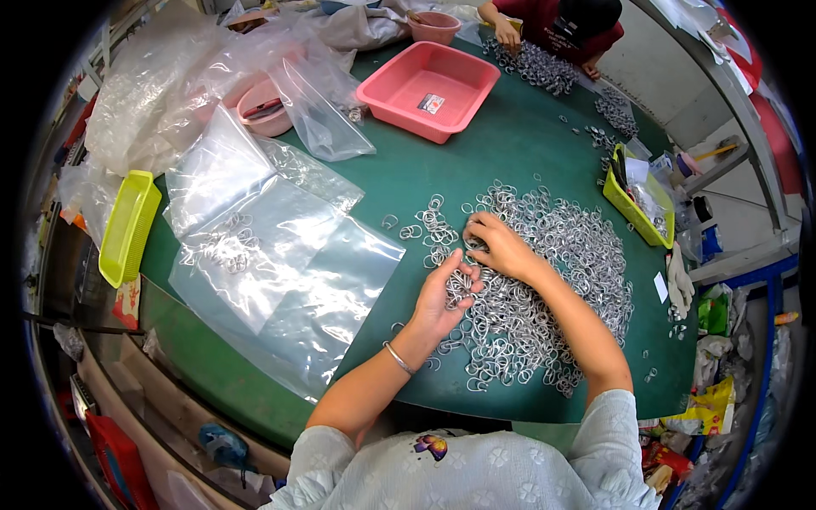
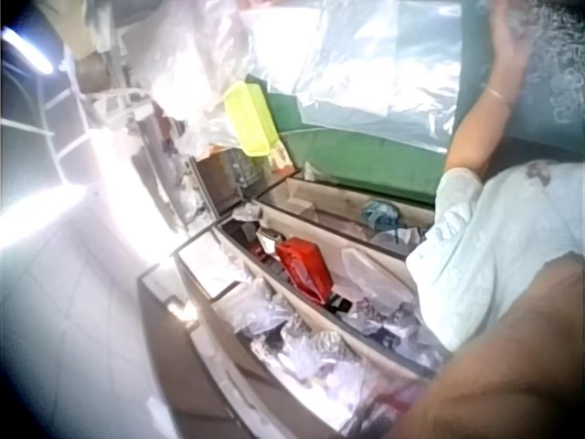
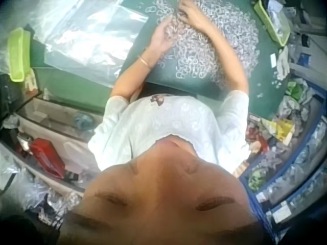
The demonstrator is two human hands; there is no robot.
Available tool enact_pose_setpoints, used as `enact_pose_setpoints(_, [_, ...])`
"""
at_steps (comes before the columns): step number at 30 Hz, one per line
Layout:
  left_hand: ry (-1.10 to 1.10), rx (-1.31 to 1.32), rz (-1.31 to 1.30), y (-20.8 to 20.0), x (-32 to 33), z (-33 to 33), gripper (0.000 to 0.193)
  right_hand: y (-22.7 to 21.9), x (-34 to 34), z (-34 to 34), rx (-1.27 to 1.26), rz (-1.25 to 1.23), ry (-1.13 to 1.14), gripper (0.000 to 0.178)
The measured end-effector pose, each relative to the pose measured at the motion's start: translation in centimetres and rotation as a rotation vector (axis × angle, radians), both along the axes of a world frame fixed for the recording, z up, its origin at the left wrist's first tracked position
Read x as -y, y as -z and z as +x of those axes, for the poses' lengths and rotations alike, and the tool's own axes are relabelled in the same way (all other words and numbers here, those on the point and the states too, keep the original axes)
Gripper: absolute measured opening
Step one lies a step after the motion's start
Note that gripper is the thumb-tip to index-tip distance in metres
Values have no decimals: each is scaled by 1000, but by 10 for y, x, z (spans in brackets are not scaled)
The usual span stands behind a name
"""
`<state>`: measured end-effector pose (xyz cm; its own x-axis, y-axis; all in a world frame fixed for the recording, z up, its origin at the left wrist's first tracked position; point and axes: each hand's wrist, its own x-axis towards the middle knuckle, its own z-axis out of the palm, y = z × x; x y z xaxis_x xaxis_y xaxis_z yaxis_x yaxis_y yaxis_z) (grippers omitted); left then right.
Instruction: The person sorts through a large pile of small metal rings on a green work table by hand, picking up individual rings, inspecting them, and placing selected ones into a small pile.
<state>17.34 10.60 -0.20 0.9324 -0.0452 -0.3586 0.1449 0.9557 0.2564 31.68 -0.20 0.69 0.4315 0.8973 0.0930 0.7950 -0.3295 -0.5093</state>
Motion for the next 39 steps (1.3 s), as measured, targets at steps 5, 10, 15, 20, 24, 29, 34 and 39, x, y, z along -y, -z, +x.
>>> enact_pose_setpoints(5, [-4, -17, -49, 4, 4, -1, 28, -33, 25, -6, -210, 155, 60, 19])
enact_pose_setpoints(10, [-17, -19, -84, 6, 4, 1, 26, -28, 54, -4, -608, 429, 358, 14])
enact_pose_setpoints(15, [-35, -13, -114, 6, 1, 1, 27, -41, 83, -15, -823, 396, 584, 14])
enact_pose_setpoints(20, [-30, 4, -111, 8, 3, 2, 27, -42, 107, -30, -989, 439, 665, 23])
enact_pose_setpoints(24, [-13, -5, -98, 9, 3, 2, 26, -39, 121, -33, -660, 378, 602, 22])
enact_pose_setpoints(29, [54, 13, -1, 8, 3, 2, 19, -51, 121, -41, -499, 353, 619, 19])
enact_pose_setpoints(34, [192, 91, 157, -1, 7, -1, 19, -50, 110, -54, -855, 458, 712, 17])
enact_pose_setpoints(39, [247, 111, 352, -7, 11, -3, 22, -43, 103, -59, -964, 544, 625, 16])
